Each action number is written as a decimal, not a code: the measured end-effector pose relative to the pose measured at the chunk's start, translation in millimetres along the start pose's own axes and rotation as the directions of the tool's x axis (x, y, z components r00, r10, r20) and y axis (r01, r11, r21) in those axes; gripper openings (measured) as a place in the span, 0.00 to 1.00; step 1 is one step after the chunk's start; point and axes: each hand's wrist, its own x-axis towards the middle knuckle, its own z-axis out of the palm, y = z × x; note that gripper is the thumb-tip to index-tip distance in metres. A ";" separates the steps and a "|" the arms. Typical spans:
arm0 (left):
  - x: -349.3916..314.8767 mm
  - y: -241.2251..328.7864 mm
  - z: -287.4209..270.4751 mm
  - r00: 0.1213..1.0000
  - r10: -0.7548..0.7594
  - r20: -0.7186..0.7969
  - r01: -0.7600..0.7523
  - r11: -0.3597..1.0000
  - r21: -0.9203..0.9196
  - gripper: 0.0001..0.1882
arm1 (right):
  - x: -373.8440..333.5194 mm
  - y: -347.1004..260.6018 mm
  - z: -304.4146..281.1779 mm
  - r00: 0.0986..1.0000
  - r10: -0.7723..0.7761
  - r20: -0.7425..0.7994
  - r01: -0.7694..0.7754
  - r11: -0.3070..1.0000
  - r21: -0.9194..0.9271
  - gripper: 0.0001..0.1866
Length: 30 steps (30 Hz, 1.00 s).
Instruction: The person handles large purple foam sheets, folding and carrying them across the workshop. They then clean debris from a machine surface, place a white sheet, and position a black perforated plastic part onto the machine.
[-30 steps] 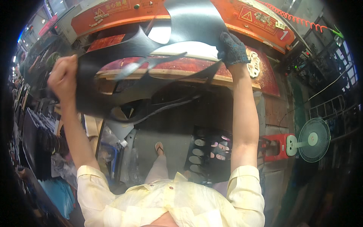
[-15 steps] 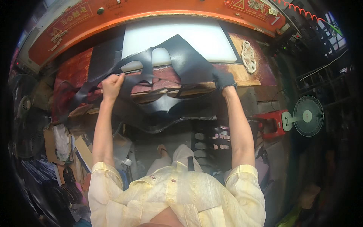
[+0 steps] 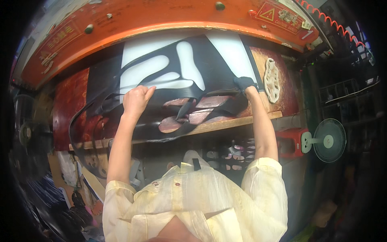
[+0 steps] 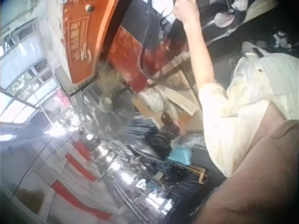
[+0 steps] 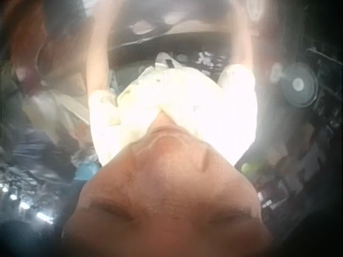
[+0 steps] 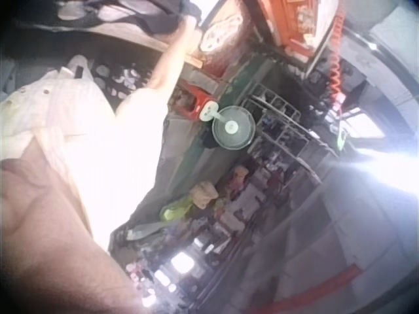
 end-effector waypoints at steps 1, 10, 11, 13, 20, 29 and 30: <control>12.5 -5.1 9.5 0.999 -0.024 0.031 0.023 0.999 0.037 0.23 | 7.0 1.7 2.6 0.998 -0.054 -0.045 0.047 0.988 -0.150 0.15; 109.7 -64.1 26.6 0.825 -0.131 0.550 0.121 0.991 0.054 0.27 | 48.8 -64.7 -24.9 0.917 -0.361 0.169 0.334 0.464 -0.821 0.21; 108.3 -62.5 30.0 0.789 -0.116 0.604 0.146 0.989 -0.001 0.26 | 45.7 -61.2 -34.4 0.949 -0.313 0.036 0.234 0.623 -0.746 0.26; 99.9 -55.2 35.5 0.812 -0.073 0.579 0.068 0.997 0.031 0.25 | 38.7 -47.4 -62.5 0.980 -0.048 -0.195 -0.053 0.875 -0.481 0.36; 67.9 -24.2 52.5 0.919 -0.052 0.392 0.073 0.996 -0.041 0.27 | 65.7 49.2 -132.9 0.841 -0.007 -0.541 -0.481 0.448 -0.753 0.63; 0.8 6.0 28.7 0.991 -0.100 -0.089 0.111 0.985 0.130 0.19 | 99.5 70.6 -164.4 0.910 -0.060 -0.410 -0.257 0.696 -0.670 0.56; -10.5 8.7 30.4 0.974 -0.169 -0.148 0.187 0.975 0.117 0.19 | 97.5 65.6 -162.2 0.911 -0.024 -0.412 -0.203 0.843 -0.499 0.54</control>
